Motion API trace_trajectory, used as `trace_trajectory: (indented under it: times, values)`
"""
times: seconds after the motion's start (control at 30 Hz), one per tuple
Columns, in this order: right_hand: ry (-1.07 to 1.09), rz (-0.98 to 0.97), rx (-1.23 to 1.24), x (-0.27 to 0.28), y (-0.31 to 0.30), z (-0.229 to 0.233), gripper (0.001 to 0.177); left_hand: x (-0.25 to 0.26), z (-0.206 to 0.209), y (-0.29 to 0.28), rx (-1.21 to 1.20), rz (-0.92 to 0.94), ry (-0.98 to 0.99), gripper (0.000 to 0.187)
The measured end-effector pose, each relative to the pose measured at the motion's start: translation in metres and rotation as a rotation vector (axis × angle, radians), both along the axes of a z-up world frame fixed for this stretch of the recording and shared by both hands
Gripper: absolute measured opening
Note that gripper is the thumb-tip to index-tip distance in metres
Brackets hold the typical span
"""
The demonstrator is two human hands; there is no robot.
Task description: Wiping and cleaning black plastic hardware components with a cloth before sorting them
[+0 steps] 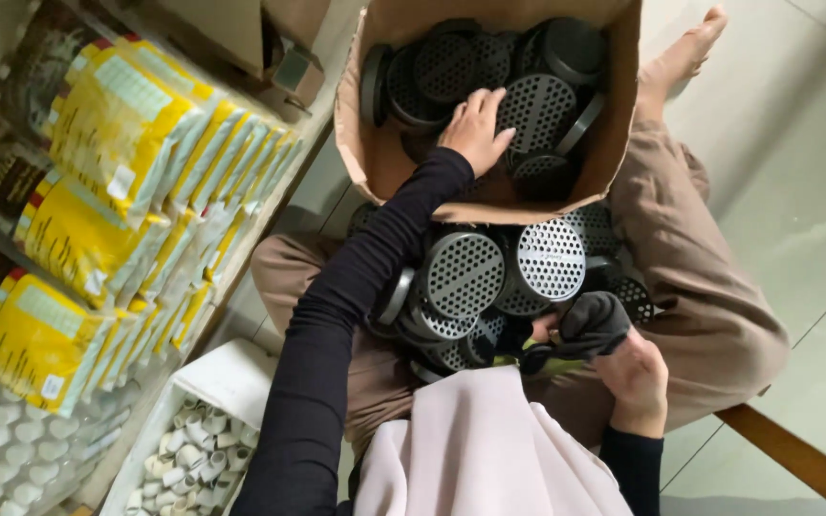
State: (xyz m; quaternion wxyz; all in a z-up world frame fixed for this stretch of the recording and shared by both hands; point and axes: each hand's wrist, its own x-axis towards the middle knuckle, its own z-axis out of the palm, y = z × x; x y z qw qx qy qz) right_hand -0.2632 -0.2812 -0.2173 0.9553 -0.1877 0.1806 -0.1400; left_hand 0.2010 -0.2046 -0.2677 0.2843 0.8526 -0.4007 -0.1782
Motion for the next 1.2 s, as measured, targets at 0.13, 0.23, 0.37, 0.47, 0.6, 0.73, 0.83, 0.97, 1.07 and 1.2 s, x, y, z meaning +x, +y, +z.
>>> trace_trajectory:
  times: [0.13, 0.23, 0.37, 0.47, 0.6, 0.73, 0.83, 0.97, 1.07, 1.2]
  values:
    - [0.042, 0.163, -0.292, 0.066, 0.023, 0.106, 0.063, 0.019, -0.01, -0.036, 0.07, 0.059, -0.365, 0.073]
    - [0.13, 0.237, -0.284, 0.049, 0.017, 0.071, 0.064, 0.011, -0.006, -0.042, 0.022, 0.084, -0.423, 0.062]
    - [0.328, 0.214, -0.394, 0.026, 0.013, 0.031, 0.053, 0.005, -0.003, -0.037, -0.231, -0.006, 0.018, 0.044]
    - [0.304, 0.029, -0.411, -0.009, 0.01, -0.044, 0.06, -0.005, -0.019, -0.034, -0.155, -0.049, 0.275, 0.062]
    - [0.288, -0.065, -0.512, -0.006, 0.013, -0.043, 0.042, -0.02, -0.002, -0.023, -0.124, -0.088, 0.236, 0.03]
    - [0.272, -0.304, -0.41, 0.047, 0.037, 0.032, 0.02, -0.041, 0.087, 0.02, -0.316, -0.023, 0.104, 0.032]
    - [0.198, -0.353, -0.42, 0.084, 0.054, 0.085, 0.015, -0.071, 0.17, 0.069, -0.481, 0.035, 0.037, 0.04]
    - [0.033, -0.437, -0.638, 0.135, 0.07, 0.155, 0.015, -0.123, 0.26, 0.132, -0.818, 0.051, -0.043, 0.027]
    - [-0.073, -0.506, -0.784, 0.149, 0.094, 0.202, 0.017, -0.153, 0.291, 0.161, -0.888, 0.032, -0.066, 0.027]
    - [-0.188, -0.632, -1.602, 0.176, 0.118, 0.243, 0.042, -0.189, 0.308, 0.177, -0.98, 0.038, -0.12, 0.035]
